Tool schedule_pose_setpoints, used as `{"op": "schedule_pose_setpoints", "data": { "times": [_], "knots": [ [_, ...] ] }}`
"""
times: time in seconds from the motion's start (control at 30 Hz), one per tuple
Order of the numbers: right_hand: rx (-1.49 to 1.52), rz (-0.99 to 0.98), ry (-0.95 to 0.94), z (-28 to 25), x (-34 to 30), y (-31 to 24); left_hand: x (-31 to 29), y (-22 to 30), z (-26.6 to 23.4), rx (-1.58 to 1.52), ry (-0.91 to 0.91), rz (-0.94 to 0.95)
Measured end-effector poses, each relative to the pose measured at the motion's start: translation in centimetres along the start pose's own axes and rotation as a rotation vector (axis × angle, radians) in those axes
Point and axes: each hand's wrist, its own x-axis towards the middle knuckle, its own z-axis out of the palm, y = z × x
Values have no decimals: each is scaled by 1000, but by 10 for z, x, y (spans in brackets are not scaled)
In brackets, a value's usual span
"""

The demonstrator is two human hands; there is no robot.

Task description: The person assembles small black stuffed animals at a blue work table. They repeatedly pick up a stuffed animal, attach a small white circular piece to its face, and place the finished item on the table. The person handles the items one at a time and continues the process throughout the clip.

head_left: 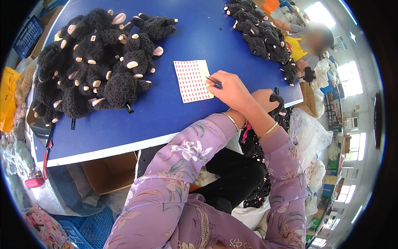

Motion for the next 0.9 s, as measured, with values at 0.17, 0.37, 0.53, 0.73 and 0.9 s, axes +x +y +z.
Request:
{"op": "schedule_pose_setpoints", "data": {
  "times": [0.17, 0.37, 0.53, 0.73, 0.9],
  "knots": [
    [7, -15, -24, 1, 1, 1, 1, -2, 1, 15, 6, 33],
    [23, -46, 15, 2, 0, 2, 0, -3, 2, 14, -3, 23],
    [20, -29, -12, 2, 1, 3, 1, -3, 2, 4, -14, 12],
    [6, -43, -1, 2, 1, 2, 2, -4, 1, -8, -22, 13],
    [0, -46, -15, 2, 1, 4, 1, -4, 2, -5, -13, 22]
  ]
}}
